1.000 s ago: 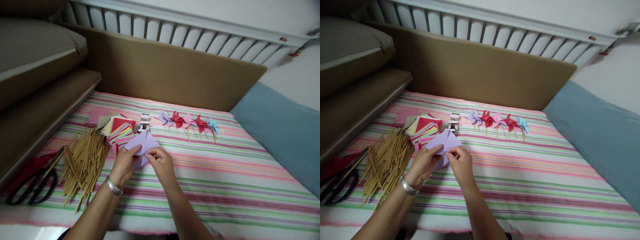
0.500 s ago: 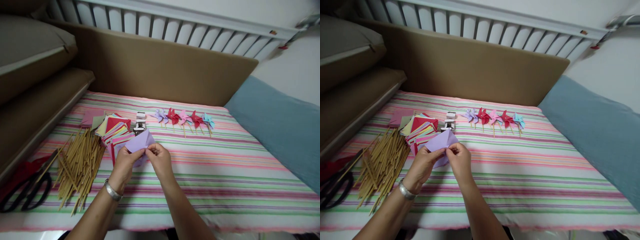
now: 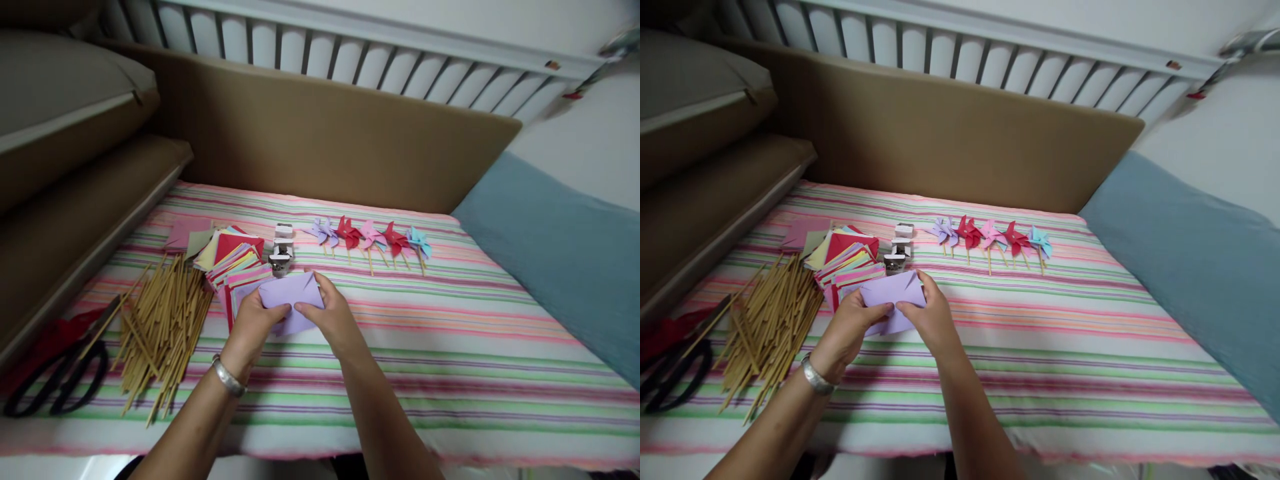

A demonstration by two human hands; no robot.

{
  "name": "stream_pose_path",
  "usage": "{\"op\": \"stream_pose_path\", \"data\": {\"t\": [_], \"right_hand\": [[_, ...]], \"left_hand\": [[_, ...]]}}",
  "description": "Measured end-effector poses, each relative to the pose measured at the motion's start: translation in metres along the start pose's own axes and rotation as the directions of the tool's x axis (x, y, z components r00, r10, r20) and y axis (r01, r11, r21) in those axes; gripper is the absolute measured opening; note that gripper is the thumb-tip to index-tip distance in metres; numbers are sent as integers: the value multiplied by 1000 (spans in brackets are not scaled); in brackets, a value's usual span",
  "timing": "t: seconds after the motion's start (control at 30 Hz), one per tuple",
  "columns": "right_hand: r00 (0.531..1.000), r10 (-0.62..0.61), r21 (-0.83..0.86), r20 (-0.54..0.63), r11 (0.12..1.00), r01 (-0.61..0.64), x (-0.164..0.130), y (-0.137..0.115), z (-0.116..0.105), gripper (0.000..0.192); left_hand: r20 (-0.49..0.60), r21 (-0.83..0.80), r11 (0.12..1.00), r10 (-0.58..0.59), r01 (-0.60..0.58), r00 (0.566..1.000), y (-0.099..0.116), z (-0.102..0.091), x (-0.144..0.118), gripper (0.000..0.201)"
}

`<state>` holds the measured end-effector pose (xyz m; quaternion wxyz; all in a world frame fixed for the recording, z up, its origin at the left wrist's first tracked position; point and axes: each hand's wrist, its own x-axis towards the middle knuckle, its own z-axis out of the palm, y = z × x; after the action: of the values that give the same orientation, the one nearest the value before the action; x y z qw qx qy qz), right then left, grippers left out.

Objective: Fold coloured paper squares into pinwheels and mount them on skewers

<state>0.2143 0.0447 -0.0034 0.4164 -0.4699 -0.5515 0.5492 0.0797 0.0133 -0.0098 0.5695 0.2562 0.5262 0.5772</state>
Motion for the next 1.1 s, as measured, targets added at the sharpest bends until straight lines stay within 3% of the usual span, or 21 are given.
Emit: {"op": "stream_pose_path", "data": {"t": [0.13,0.37,0.5,0.7,0.77,0.87,0.97,1.03,1.1], "right_hand": [[1000,-24,-9,-19,1000,23,0,1,0,57],[1000,-30,248,-3,968,30,0,4,4,45],[1000,0,347,21,938,-8,-2,2,10,42],[995,87,258,-54,964,-70,1,4,6,55],[994,17,186,-110,982,4,1,5,4,50],[961,-228,-43,-156,974,225,-3,3,2,34],[875,-484,-318,31,825,467,-11,-2,3,29],[814,-546,-430,198,698,572,-15,-4,6,37],[775,-565,-500,282,603,622,-17,-3,9,40]], "left_hand": [[6,-63,998,-4,5,1000,0,4,-3,38],[140,-241,963,-85,117,987,-5,5,-3,24],[84,-230,968,-87,104,993,-7,2,-1,24],[-2,-207,977,-55,54,998,6,-6,0,25],[-44,-210,977,-45,35,998,11,-11,1,23],[-73,-245,969,-38,19,997,19,-18,3,21],[-94,-284,959,-30,2,995,28,-23,4,21],[-104,-297,955,-25,-8,994,33,-25,3,24],[-107,-296,955,-19,-14,994,36,-26,3,27]]}}
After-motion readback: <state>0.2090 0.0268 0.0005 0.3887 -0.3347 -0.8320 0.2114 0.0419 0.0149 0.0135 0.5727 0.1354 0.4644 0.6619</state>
